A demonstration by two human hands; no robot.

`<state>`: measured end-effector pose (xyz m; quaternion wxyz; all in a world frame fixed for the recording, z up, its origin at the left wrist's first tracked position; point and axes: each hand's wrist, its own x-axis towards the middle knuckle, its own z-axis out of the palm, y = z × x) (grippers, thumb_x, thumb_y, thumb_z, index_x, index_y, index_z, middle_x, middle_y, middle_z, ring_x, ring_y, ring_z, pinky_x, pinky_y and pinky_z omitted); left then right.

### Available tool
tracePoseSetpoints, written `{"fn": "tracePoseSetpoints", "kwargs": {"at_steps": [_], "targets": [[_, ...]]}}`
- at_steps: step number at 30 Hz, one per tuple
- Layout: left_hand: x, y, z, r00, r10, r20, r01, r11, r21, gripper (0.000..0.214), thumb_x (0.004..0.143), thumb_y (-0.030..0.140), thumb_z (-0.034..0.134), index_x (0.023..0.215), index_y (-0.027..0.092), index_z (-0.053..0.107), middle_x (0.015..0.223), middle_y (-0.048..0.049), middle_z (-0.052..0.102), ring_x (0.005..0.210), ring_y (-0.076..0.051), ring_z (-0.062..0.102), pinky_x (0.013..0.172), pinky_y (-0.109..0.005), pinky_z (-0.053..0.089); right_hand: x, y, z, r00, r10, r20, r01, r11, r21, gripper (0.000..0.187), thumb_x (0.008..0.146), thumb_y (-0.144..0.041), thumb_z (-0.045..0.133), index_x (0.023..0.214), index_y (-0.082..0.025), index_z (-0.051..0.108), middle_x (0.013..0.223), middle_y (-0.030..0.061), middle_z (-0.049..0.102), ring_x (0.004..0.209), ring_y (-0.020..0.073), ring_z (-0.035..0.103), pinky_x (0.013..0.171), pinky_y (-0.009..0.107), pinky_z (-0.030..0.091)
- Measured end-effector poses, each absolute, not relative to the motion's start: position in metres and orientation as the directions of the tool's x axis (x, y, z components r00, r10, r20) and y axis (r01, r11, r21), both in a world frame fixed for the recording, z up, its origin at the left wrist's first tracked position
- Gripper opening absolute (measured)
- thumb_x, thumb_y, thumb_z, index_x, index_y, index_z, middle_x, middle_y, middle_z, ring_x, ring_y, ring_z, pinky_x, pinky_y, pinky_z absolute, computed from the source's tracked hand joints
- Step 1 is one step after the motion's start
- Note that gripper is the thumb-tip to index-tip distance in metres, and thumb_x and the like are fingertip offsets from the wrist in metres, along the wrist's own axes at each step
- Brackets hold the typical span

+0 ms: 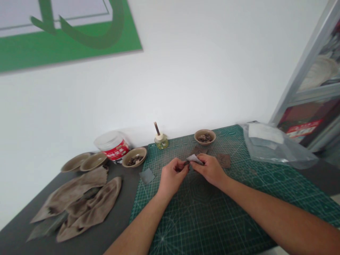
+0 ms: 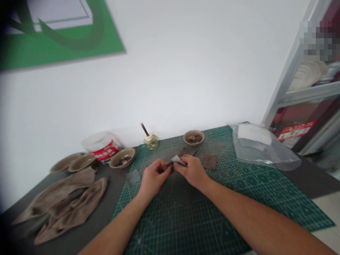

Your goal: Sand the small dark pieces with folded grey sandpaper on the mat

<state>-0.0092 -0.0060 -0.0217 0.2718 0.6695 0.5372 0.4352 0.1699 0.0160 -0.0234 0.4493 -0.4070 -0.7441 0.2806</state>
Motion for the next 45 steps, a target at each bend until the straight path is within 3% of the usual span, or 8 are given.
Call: {"fn": "tracePoseSetpoints", "kwargs": {"at_steps": [5, 11, 15, 20, 33, 39, 45], "targets": [[-0.008, -0.005, -0.023, 0.049, 0.968, 0.246, 0.348, -0.248, 0.904, 0.022, 0.078, 0.038, 0.065, 0.078, 0.017, 0.056, 0.067, 0.0009, 0.063, 0.061, -0.012, 0.059, 0.056, -0.021, 0.043, 0.170, 0.019, -0.027, -0.296, 0.905, 0.305, 0.257, 0.382, -0.888, 0.025, 0.085, -0.032, 0.058, 0.068, -0.016, 0.064, 0.061, -0.0005, 0.060, 0.057, 0.0128, 0.053, 0.055, 0.023, 0.036], [-0.006, -0.004, -0.020, 0.061, 0.977, 0.203, 0.224, -0.212, 0.951, 0.023, 0.077, 0.038, 0.066, 0.079, 0.018, 0.055, 0.066, 0.0003, 0.065, 0.062, -0.013, 0.063, 0.059, -0.024, 0.049, 0.167, 0.021, -0.029, -0.385, 0.914, 0.130, -0.030, 0.128, -0.991, 0.026, 0.083, -0.037, 0.059, 0.075, -0.014, 0.068, 0.063, 0.0016, 0.064, 0.054, 0.0123, 0.054, 0.052, 0.022, 0.039], [-0.004, -0.006, -0.016, 0.068, 0.980, 0.185, 0.171, -0.194, 0.966, 0.024, 0.077, 0.039, 0.067, 0.083, 0.017, 0.059, 0.068, -0.0004, 0.067, 0.061, -0.015, 0.065, 0.060, -0.027, 0.053, 0.165, 0.019, -0.027, -0.453, 0.891, 0.038, -0.225, -0.073, -0.972, 0.022, 0.079, -0.035, 0.063, 0.078, -0.014, 0.068, 0.068, 0.0024, 0.065, 0.056, 0.0124, 0.056, 0.053, 0.022, 0.043], [-0.003, -0.007, -0.015, 0.054, 0.982, 0.183, 0.198, -0.190, 0.962, 0.025, 0.077, 0.041, 0.067, 0.085, 0.017, 0.062, 0.060, 0.0022, 0.062, 0.049, -0.012, 0.059, 0.048, -0.024, 0.050, 0.165, 0.021, -0.029, -0.523, 0.851, -0.041, -0.341, -0.254, -0.905, 0.014, 0.077, -0.031, 0.066, 0.080, -0.018, 0.068, 0.075, 0.0030, 0.066, 0.057, 0.0121, 0.058, 0.052, 0.022, 0.047], [-0.005, -0.008, -0.016, 0.062, 0.973, 0.223, 0.246, -0.231, 0.941, 0.023, 0.077, 0.039, 0.067, 0.082, 0.018, 0.059, 0.059, 0.0035, 0.060, 0.049, -0.011, 0.058, 0.048, -0.022, 0.048, 0.164, 0.023, -0.033, -0.462, 0.887, 0.023, -0.384, -0.176, -0.906, 0.017, 0.076, -0.031, 0.069, 0.084, -0.016, 0.070, 0.070, 0.0020, 0.064, 0.058, 0.0124, 0.056, 0.056, 0.024, 0.047], [-0.006, -0.007, -0.018, 0.071, 0.972, 0.222, 0.239, -0.233, 0.943, 0.019, 0.078, 0.035, 0.066, 0.081, 0.018, 0.058, 0.059, 0.0038, 0.060, 0.049, -0.011, 0.058, 0.048, -0.022, 0.047, 0.165, 0.023, -0.034, -0.390, 0.921, 0.021, -0.277, -0.095, -0.956, 0.021, 0.078, -0.034, 0.065, 0.084, -0.014, 0.069, 0.067, 0.0021, 0.063, 0.057, 0.0129, 0.055, 0.054, 0.024, 0.043], [-0.007, -0.007, -0.021, 0.071, 0.966, 0.248, 0.289, -0.258, 0.922, 0.016, 0.078, 0.033, 0.065, 0.080, 0.018, 0.058, 0.060, 0.0027, 0.061, 0.053, -0.011, 0.059, 0.050, -0.021, 0.045, 0.168, 0.020, -0.030, -0.336, 0.936, 0.109, -0.099, 0.080, -0.992, 0.023, 0.082, -0.035, 0.061, 0.078, -0.013, 0.067, 0.062, 0.0010, 0.060, 0.054, 0.0114, 0.050, 0.052, 0.023, 0.036]]}}
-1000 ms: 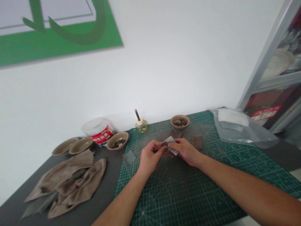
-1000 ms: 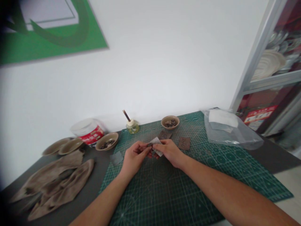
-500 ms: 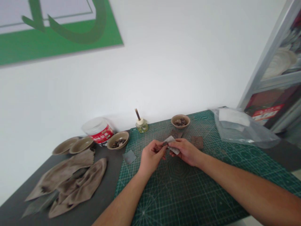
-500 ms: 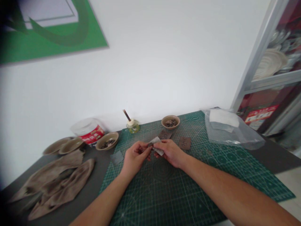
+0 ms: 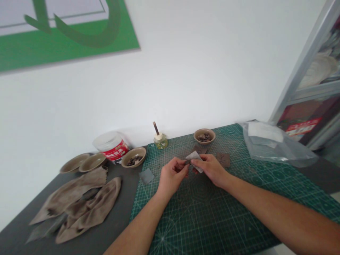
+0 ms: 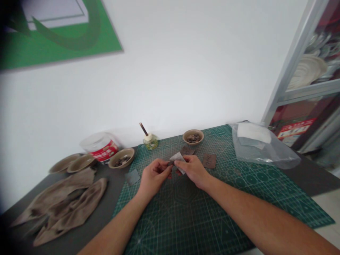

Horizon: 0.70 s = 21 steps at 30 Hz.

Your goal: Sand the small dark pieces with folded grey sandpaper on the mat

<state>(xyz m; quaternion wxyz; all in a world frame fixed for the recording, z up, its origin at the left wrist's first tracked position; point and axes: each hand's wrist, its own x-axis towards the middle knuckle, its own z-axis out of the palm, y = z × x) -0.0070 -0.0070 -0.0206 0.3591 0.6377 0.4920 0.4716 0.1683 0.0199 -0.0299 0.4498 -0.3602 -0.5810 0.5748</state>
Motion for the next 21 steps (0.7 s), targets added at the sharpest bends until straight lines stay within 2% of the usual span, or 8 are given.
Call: {"fn": "tracePoseSetpoints", "kwargs": {"at_steps": [5, 9, 13, 21], "targets": [[-0.009, -0.006, -0.023, 0.074, 0.963, 0.258, 0.363, -0.267, 0.893, 0.016, 0.078, 0.033, 0.065, 0.079, 0.018, 0.058, 0.061, 0.0030, 0.060, 0.054, -0.011, 0.058, 0.051, -0.020, 0.042, 0.171, 0.019, -0.026, -0.309, 0.916, 0.256, 0.136, 0.309, -0.941, 0.023, 0.085, -0.033, 0.058, 0.072, -0.015, 0.065, 0.062, -0.0004, 0.059, 0.058, 0.0121, 0.052, 0.056, 0.023, 0.037], [-0.008, -0.006, -0.024, 0.069, 0.960, 0.272, 0.409, -0.276, 0.870, 0.016, 0.079, 0.033, 0.064, 0.078, 0.018, 0.058, 0.061, 0.0031, 0.059, 0.054, -0.010, 0.055, 0.051, -0.020, 0.040, 0.171, 0.017, -0.023, -0.290, 0.875, 0.387, 0.243, 0.458, -0.855, 0.024, 0.086, -0.029, 0.058, 0.068, -0.016, 0.064, 0.071, 0.0010, 0.060, 0.066, 0.0131, 0.055, 0.062, 0.024, 0.040], [-0.007, -0.007, -0.023, 0.059, 0.962, 0.267, 0.446, -0.264, 0.855, 0.016, 0.079, 0.033, 0.063, 0.077, 0.018, 0.057, 0.062, 0.0030, 0.059, 0.055, -0.010, 0.054, 0.051, -0.020, 0.039, 0.170, 0.015, -0.023, -0.287, 0.840, 0.460, 0.286, 0.533, -0.796, 0.015, 0.085, -0.026, 0.060, 0.077, -0.017, 0.068, 0.082, 0.0028, 0.064, 0.075, 0.0145, 0.059, 0.069, 0.025, 0.043], [-0.008, -0.006, -0.020, 0.037, 0.952, 0.305, 0.535, -0.277, 0.799, 0.015, 0.075, 0.029, 0.064, 0.072, 0.018, 0.055, 0.061, 0.0047, 0.057, 0.056, -0.009, 0.051, 0.052, -0.019, 0.038, 0.168, 0.008, -0.020, -0.333, 0.791, 0.513, 0.303, 0.605, -0.736, 0.010, 0.084, -0.022, 0.061, 0.088, -0.020, 0.071, 0.087, 0.0024, 0.064, 0.079, 0.0143, 0.061, 0.072, 0.025, 0.045]]}}
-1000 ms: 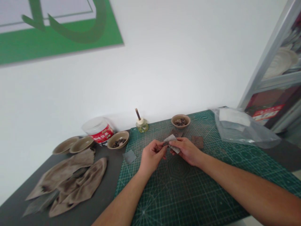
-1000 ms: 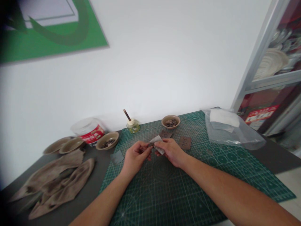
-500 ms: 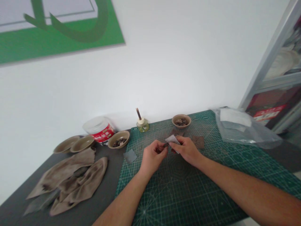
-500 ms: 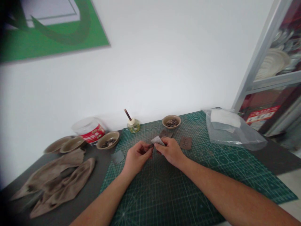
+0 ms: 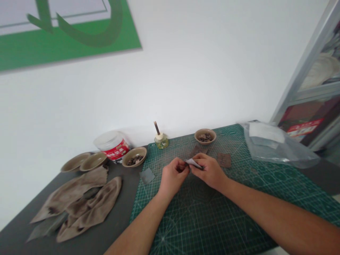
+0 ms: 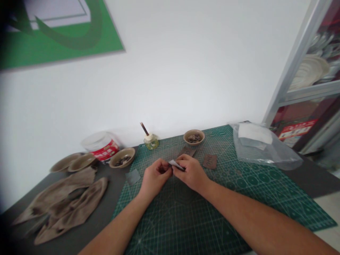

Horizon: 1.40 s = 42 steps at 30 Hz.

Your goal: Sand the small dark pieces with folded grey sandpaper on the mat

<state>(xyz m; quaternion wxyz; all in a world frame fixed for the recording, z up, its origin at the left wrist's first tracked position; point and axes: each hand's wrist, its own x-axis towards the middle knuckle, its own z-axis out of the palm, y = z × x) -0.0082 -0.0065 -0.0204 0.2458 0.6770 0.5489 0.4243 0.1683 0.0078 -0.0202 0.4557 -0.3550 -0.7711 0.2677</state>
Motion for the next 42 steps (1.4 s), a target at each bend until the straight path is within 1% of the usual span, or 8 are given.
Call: {"fn": "tracePoseSetpoints", "kwargs": {"at_steps": [7, 15, 19, 26, 29, 32, 38, 42], "targets": [[-0.008, -0.006, -0.022, 0.038, 0.953, 0.301, 0.593, -0.265, 0.761, 0.015, 0.075, 0.029, 0.063, 0.070, 0.018, 0.054, 0.059, 0.0052, 0.056, 0.055, -0.009, 0.051, 0.052, -0.019, 0.036, 0.166, 0.007, -0.022, -0.356, 0.763, 0.539, 0.343, 0.643, -0.684, 0.014, 0.085, -0.020, 0.060, 0.093, -0.021, 0.072, 0.090, 0.0031, 0.063, 0.080, 0.0141, 0.061, 0.074, 0.025, 0.047], [-0.009, -0.006, -0.022, 0.022, 0.951, 0.309, 0.652, -0.248, 0.716, 0.013, 0.074, 0.029, 0.063, 0.069, 0.018, 0.056, 0.060, 0.0043, 0.058, 0.056, -0.010, 0.053, 0.054, -0.020, 0.036, 0.165, 0.005, -0.027, -0.385, 0.734, 0.559, 0.394, 0.679, -0.620, 0.021, 0.087, -0.022, 0.059, 0.104, -0.023, 0.070, 0.096, 0.0041, 0.062, 0.083, 0.0146, 0.061, 0.076, 0.026, 0.049], [-0.011, -0.005, -0.023, 0.024, 0.950, 0.310, 0.652, -0.250, 0.716, 0.015, 0.075, 0.031, 0.062, 0.068, 0.018, 0.057, 0.061, 0.0031, 0.060, 0.058, -0.011, 0.054, 0.055, -0.021, 0.037, 0.165, 0.005, -0.028, -0.386, 0.719, 0.578, 0.401, 0.695, -0.597, 0.024, 0.088, -0.024, 0.058, 0.110, -0.024, 0.069, 0.101, 0.0052, 0.062, 0.085, 0.0151, 0.061, 0.077, 0.027, 0.050], [-0.012, -0.004, -0.023, 0.022, 0.953, 0.303, 0.654, -0.242, 0.717, 0.015, 0.074, 0.031, 0.062, 0.068, 0.018, 0.058, 0.062, 0.0025, 0.061, 0.059, -0.011, 0.055, 0.055, -0.021, 0.038, 0.164, 0.006, -0.028, -0.387, 0.704, 0.596, 0.400, 0.710, -0.579, 0.025, 0.088, -0.024, 0.058, 0.111, -0.024, 0.069, 0.102, 0.0059, 0.061, 0.087, 0.0157, 0.061, 0.077, 0.027, 0.050], [-0.013, -0.005, -0.023, 0.020, 0.955, 0.297, 0.646, -0.239, 0.725, 0.015, 0.074, 0.032, 0.062, 0.068, 0.018, 0.059, 0.062, 0.0026, 0.060, 0.058, -0.011, 0.054, 0.055, -0.021, 0.037, 0.164, 0.005, -0.027, -0.382, 0.708, 0.594, 0.393, 0.706, -0.589, 0.024, 0.087, -0.023, 0.059, 0.109, -0.023, 0.069, 0.100, 0.0057, 0.061, 0.087, 0.0159, 0.061, 0.078, 0.028, 0.050], [-0.012, -0.006, -0.021, 0.016, 0.955, 0.298, 0.624, -0.242, 0.743, 0.016, 0.074, 0.032, 0.063, 0.068, 0.018, 0.058, 0.061, 0.0029, 0.059, 0.057, -0.011, 0.053, 0.054, -0.021, 0.036, 0.165, 0.004, -0.025, -0.378, 0.729, 0.571, 0.374, 0.685, -0.626, 0.022, 0.087, -0.022, 0.059, 0.105, -0.023, 0.070, 0.098, 0.0048, 0.061, 0.086, 0.0155, 0.060, 0.079, 0.027, 0.049], [-0.010, -0.009, -0.018, -0.007, 0.956, 0.294, 0.531, -0.245, 0.811, 0.020, 0.073, 0.034, 0.065, 0.065, 0.017, 0.058, 0.058, 0.0039, 0.056, 0.055, -0.010, 0.050, 0.051, -0.020, 0.036, 0.167, 0.003, -0.018, -0.355, 0.784, 0.509, 0.321, 0.614, -0.721, 0.017, 0.088, -0.025, 0.058, 0.098, -0.022, 0.072, 0.092, 0.0039, 0.064, 0.083, 0.0153, 0.061, 0.076, 0.027, 0.047], [-0.009, -0.008, -0.020, -0.014, 0.964, 0.266, 0.442, -0.232, 0.867, 0.020, 0.073, 0.035, 0.067, 0.068, 0.017, 0.058, 0.060, 0.0030, 0.058, 0.055, -0.010, 0.052, 0.051, -0.019, 0.038, 0.168, 0.006, -0.018, -0.316, 0.808, 0.497, 0.293, 0.581, -0.759, 0.015, 0.088, -0.027, 0.059, 0.090, -0.020, 0.072, 0.087, 0.0034, 0.065, 0.080, 0.0151, 0.061, 0.074, 0.026, 0.045]]}}
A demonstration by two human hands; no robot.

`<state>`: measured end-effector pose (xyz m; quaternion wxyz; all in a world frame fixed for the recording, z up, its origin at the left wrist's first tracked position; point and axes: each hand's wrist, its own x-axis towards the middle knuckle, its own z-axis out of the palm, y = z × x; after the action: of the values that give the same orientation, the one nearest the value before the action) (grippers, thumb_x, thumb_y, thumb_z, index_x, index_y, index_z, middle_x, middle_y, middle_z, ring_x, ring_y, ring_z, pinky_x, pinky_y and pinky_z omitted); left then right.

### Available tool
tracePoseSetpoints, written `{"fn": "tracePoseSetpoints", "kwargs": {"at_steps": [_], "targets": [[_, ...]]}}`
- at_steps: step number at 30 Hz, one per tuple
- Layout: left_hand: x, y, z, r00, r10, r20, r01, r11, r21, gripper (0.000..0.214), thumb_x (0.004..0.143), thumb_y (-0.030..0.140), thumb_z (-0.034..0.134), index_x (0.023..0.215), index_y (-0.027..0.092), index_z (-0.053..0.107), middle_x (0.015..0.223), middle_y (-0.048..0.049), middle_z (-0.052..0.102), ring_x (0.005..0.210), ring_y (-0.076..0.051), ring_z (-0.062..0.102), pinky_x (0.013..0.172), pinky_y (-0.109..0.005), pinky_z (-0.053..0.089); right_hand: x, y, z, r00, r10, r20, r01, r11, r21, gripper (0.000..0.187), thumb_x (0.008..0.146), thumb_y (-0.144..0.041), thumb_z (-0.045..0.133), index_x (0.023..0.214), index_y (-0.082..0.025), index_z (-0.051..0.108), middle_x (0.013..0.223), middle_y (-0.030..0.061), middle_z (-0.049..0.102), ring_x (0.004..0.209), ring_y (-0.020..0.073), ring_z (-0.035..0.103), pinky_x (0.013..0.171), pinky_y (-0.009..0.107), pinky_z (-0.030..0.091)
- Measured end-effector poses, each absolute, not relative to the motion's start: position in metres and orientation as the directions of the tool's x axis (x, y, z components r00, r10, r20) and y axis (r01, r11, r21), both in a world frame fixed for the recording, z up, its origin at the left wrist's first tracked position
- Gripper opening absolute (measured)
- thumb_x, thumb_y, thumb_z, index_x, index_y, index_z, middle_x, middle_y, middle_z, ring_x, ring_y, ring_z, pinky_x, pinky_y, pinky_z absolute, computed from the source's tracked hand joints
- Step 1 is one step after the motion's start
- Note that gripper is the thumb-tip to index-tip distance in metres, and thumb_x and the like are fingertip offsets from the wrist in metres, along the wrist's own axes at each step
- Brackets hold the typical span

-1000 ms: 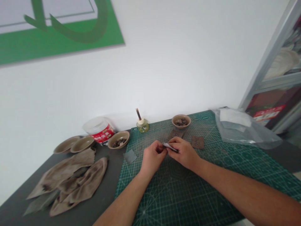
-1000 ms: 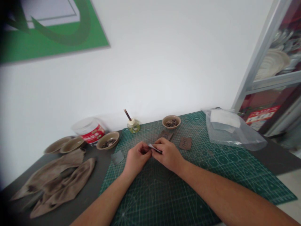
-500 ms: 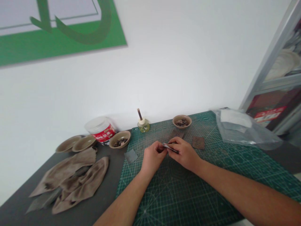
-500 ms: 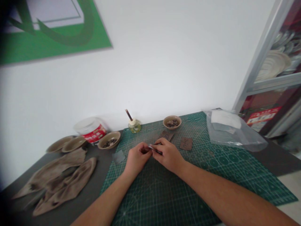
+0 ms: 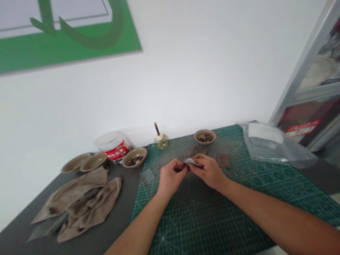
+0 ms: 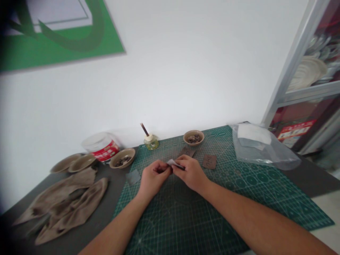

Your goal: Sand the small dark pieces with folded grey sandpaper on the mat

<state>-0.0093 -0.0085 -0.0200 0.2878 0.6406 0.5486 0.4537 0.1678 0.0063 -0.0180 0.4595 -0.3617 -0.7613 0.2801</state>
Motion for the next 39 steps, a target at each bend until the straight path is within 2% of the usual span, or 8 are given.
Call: {"fn": "tracePoseSetpoints", "kwargs": {"at_steps": [3, 9, 15, 21, 25, 28, 33, 39], "targets": [[-0.008, -0.008, -0.021, -0.006, 0.973, 0.231, 0.353, -0.214, 0.911, 0.021, 0.073, 0.035, 0.068, 0.070, 0.017, 0.058, 0.062, 0.0018, 0.062, 0.057, -0.011, 0.057, 0.052, -0.020, 0.041, 0.170, 0.011, -0.021, -0.292, 0.841, 0.456, 0.274, 0.530, -0.802, 0.018, 0.087, -0.030, 0.059, 0.081, -0.017, 0.071, 0.082, 0.0033, 0.066, 0.076, 0.0151, 0.061, 0.071, 0.025, 0.044], [-0.005, -0.008, -0.021, 0.019, 0.984, 0.178, 0.164, -0.179, 0.970, 0.023, 0.073, 0.034, 0.070, 0.074, 0.018, 0.054, 0.067, -0.0009, 0.069, 0.064, -0.016, 0.066, 0.060, -0.025, 0.050, 0.170, 0.020, -0.030, -0.333, 0.920, 0.208, 0.094, 0.252, -0.963, 0.029, 0.087, -0.037, 0.057, 0.077, -0.013, 0.069, 0.066, 0.0021, 0.066, 0.060, 0.0136, 0.058, 0.058, 0.023, 0.042], [-0.003, -0.009, -0.014, 0.051, 0.988, 0.148, 0.170, -0.155, 0.973, 0.022, 0.074, 0.036, 0.068, 0.076, 0.019, 0.054, 0.064, 0.0000, 0.067, 0.059, -0.016, 0.066, 0.058, -0.027, 0.052, 0.166, 0.020, -0.034, -0.430, 0.894, 0.127, -0.013, 0.134, -0.991, 0.032, 0.085, -0.040, 0.057, 0.074, -0.013, 0.069, 0.064, 0.0021, 0.065, 0.057, 0.0126, 0.056, 0.055, 0.022, 0.041], [-0.004, -0.010, -0.013, 0.067, 0.984, 0.168, 0.231, -0.179, 0.956, 0.020, 0.075, 0.034, 0.066, 0.073, 0.019, 0.053, 0.057, 0.0033, 0.062, 0.050, -0.012, 0.060, 0.049, -0.022, 0.045, 0.170, 0.016, -0.026, -0.323, 0.908, 0.266, 0.118, 0.317, -0.941, 0.027, 0.087, -0.037, 0.056, 0.077, -0.015, 0.069, 0.065, 0.0014, 0.063, 0.062, 0.0136, 0.057, 0.059, 0.024, 0.042], [-0.007, -0.008, -0.018, 0.078, 0.980, 0.181, 0.299, -0.196, 0.934, 0.018, 0.076, 0.033, 0.064, 0.072, 0.019, 0.053, 0.058, 0.0028, 0.063, 0.053, -0.012, 0.060, 0.051, -0.022, 0.044, 0.171, 0.009, -0.020, -0.317, 0.813, 0.488, 0.279, 0.572, -0.772, 0.018, 0.087, -0.029, 0.058, 0.082, -0.018, 0.072, 0.081, 0.0036, 0.065, 0.075, 0.0152, 0.060, 0.071, 0.026, 0.045], [-0.010, -0.008, -0.019, 0.046, 0.975, 0.215, 0.371, -0.217, 0.903, 0.017, 0.074, 0.028, 0.065, 0.068, 0.018, 0.053, 0.058, 0.0033, 0.062, 0.053, -0.011, 0.058, 0.051, -0.020, 0.041, 0.170, 0.005, -0.018, -0.377, 0.745, 0.550, 0.325, 0.663, -0.675, 0.018, 0.087, -0.026, 0.059, 0.097, -0.022, 0.073, 0.091, 0.0045, 0.064, 0.081, 0.0155, 0.061, 0.075, 0.026, 0.046], [-0.010, -0.008, -0.019, 0.027, 0.969, 0.245, 0.416, -0.234, 0.879, 0.018, 0.074, 0.031, 0.065, 0.067, 0.018, 0.055, 0.059, 0.0030, 0.061, 0.054, -0.010, 0.055, 0.051, -0.020, 0.040, 0.169, 0.004, -0.019, -0.351, 0.787, 0.508, 0.317, 0.610, -0.726, 0.015, 0.087, -0.025, 0.059, 0.092, -0.021, 0.073, 0.087, 0.0032, 0.065, 0.078, 0.0147, 0.061, 0.071, 0.025, 0.046], [-0.007, -0.009, -0.021, 0.076, 0.975, 0.210, 0.291, -0.224, 0.930, 0.018, 0.076, 0.033, 0.065, 0.073, 0.019, 0.054, 0.065, 0.0009, 0.066, 0.060, -0.013, 0.062, 0.057, -0.022, 0.046, 0.171, 0.007, -0.018, -0.281, 0.843, 0.459, 0.306, 0.532, -0.789, 0.019, 0.087, -0.028, 0.059, 0.075, -0.018, 0.069, 0.075, 0.0015, 0.064, 0.070, 0.0140, 0.059, 0.066, 0.024, 0.042]]}}
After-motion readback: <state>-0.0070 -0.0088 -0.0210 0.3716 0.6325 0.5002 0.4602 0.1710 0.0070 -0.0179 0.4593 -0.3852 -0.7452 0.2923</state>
